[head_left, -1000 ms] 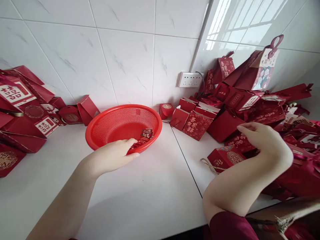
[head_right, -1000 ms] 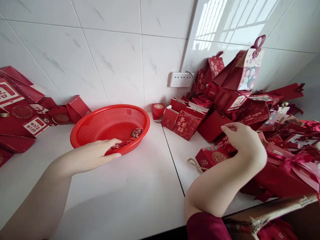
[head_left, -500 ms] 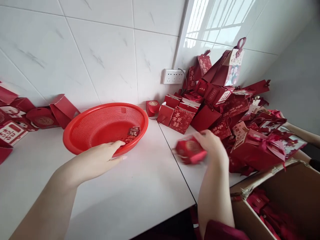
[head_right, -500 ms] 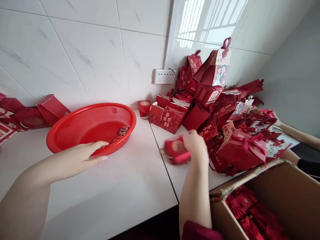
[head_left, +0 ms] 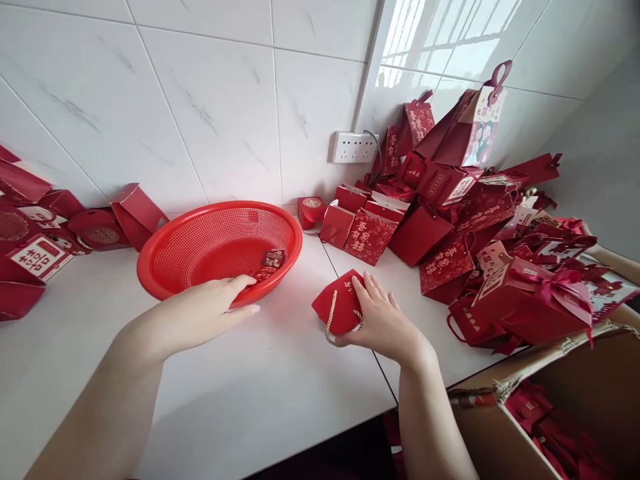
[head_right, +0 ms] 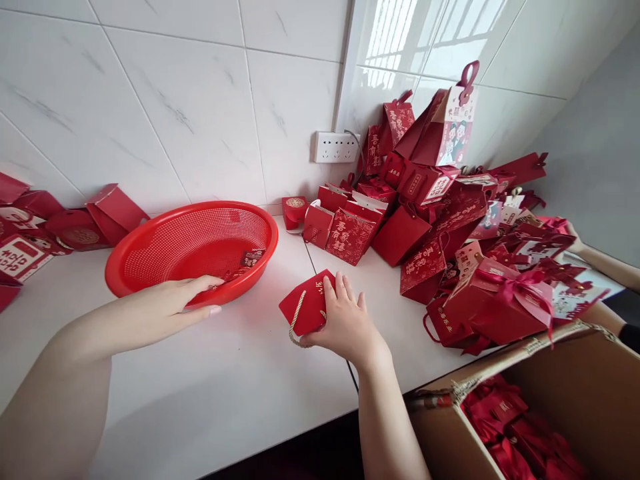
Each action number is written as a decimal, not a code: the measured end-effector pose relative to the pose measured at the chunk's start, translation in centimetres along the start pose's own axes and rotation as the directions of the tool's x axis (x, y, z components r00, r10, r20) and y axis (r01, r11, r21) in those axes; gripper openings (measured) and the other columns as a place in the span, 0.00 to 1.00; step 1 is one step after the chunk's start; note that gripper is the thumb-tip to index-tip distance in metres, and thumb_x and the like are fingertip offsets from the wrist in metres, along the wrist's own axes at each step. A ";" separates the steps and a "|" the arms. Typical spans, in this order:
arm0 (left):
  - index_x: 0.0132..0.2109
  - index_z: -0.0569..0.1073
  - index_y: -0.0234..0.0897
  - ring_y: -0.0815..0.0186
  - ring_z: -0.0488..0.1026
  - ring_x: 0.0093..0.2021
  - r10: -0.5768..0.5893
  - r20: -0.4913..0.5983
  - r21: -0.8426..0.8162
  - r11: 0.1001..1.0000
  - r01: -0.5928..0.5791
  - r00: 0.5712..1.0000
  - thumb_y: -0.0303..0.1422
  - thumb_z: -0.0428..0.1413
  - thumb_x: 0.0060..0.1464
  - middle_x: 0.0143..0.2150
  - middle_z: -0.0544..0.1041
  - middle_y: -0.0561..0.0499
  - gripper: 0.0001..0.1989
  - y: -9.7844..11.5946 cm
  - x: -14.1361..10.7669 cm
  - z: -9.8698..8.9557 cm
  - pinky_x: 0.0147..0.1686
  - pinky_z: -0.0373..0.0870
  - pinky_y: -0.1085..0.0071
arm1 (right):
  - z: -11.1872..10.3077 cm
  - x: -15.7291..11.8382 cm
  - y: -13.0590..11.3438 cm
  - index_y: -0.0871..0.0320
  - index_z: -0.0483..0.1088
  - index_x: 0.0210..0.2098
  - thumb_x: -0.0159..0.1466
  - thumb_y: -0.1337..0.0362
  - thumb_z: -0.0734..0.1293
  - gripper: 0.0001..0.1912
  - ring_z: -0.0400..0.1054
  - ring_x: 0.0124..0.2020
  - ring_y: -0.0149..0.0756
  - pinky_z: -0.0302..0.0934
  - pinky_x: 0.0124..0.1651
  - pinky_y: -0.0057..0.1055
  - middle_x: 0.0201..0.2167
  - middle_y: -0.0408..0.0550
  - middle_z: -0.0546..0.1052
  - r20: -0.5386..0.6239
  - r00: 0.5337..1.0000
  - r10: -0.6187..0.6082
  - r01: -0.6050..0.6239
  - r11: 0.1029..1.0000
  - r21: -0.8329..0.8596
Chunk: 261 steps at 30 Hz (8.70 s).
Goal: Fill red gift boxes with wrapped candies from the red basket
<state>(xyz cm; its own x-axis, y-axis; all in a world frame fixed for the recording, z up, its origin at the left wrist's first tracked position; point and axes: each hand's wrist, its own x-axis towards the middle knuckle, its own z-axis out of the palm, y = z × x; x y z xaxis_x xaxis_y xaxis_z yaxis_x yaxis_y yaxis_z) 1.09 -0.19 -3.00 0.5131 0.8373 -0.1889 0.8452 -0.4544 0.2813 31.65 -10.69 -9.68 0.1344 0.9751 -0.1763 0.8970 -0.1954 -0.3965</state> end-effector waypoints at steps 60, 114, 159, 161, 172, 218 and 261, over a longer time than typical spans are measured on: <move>0.54 0.70 0.31 0.56 0.72 0.43 0.636 -0.717 0.354 0.684 -0.637 0.285 0.46 0.49 0.57 0.41 0.63 0.46 0.26 -2.9 -3.0 11.6 0.41 0.79 0.54 | -3.7 0.4 -10.5 0.61 0.70 0.49 0.62 0.66 0.69 0.15 0.70 0.27 0.41 0.46 0.24 0.33 0.27 0.47 0.74 0.214 0.733 -0.646 0.670 0.630 -0.393; 0.46 0.62 0.36 0.46 0.65 0.60 0.444 -0.647 -0.248 0.647 -0.721 0.620 0.42 0.54 0.58 0.58 0.66 0.33 0.15 -4.3 -3.4 11.0 0.54 0.66 0.46 | 1.4 -2.4 -15.4 0.62 0.76 0.35 0.65 0.47 0.65 0.22 0.70 0.35 0.43 0.56 0.35 0.38 0.29 0.49 0.77 0.423 0.101 -0.900 0.992 0.125 0.029; 0.44 0.75 0.35 0.56 0.71 0.54 0.769 -0.623 0.498 0.532 -0.685 0.144 0.27 0.54 0.43 0.56 0.70 0.45 0.17 0.1 -4.6 13.0 0.42 0.83 0.63 | 2.2 15.5 -10.7 0.59 0.45 0.72 0.53 0.49 0.74 0.56 0.56 0.66 0.55 0.58 0.60 0.43 0.69 0.63 0.55 0.260 0.842 -0.473 0.516 0.847 -0.129; 0.44 0.74 0.36 0.57 0.71 0.53 0.760 -0.632 0.494 0.547 -0.676 0.152 0.27 0.54 0.43 0.54 0.71 0.45 0.17 0.2 -4.5 12.8 0.40 0.82 0.64 | 2.6 16.1 -11.0 0.58 0.54 0.69 0.54 0.51 0.74 0.49 0.62 0.61 0.55 0.59 0.58 0.42 0.65 0.62 0.62 0.288 0.848 -0.444 0.501 0.850 -0.163; 0.49 0.72 0.31 0.58 0.73 0.49 0.724 -0.648 0.444 0.613 -0.653 0.239 0.28 0.55 0.45 0.47 0.73 0.43 0.21 -0.9 -4.6 12.3 0.45 0.80 0.62 | 2.6 18.6 -14.1 0.54 0.75 0.54 0.55 0.53 0.72 0.28 0.72 0.49 0.50 0.64 0.43 0.36 0.51 0.55 0.77 0.437 0.807 -0.398 0.533 0.810 -0.246; 0.55 0.70 0.39 0.54 0.69 0.56 0.137 -0.821 -0.174 0.865 -0.471 0.554 0.37 0.53 0.62 0.54 0.73 0.42 0.17 0.0 -4.1 7.0 0.57 0.67 0.53 | -4.3 7.0 -13.1 0.55 0.65 0.22 0.57 0.77 0.69 0.14 0.69 0.45 0.37 0.66 0.45 0.36 0.40 0.46 0.73 -0.747 0.287 -0.599 0.943 0.042 0.329; 0.34 0.80 0.39 0.61 0.78 0.43 0.211 -0.408 -0.411 0.826 -0.385 0.888 0.45 0.53 0.62 0.46 0.79 0.48 0.18 3.4 -0.3 -1.5 0.35 0.76 0.70 | -7.5 6.2 -10.4 0.56 0.71 0.30 0.61 0.56 0.73 0.11 0.68 0.25 0.29 0.64 0.25 0.26 0.27 0.42 0.74 -0.515 0.607 -0.606 0.745 0.208 0.634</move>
<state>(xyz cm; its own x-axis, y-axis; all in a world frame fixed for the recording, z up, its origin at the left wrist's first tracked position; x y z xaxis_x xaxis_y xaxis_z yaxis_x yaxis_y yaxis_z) 3.60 -1.54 -0.59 0.5729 0.7718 0.2758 0.4394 -0.5733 0.6916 26.29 -1.86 0.17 -0.2451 0.7639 0.5970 0.0196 0.6196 -0.7847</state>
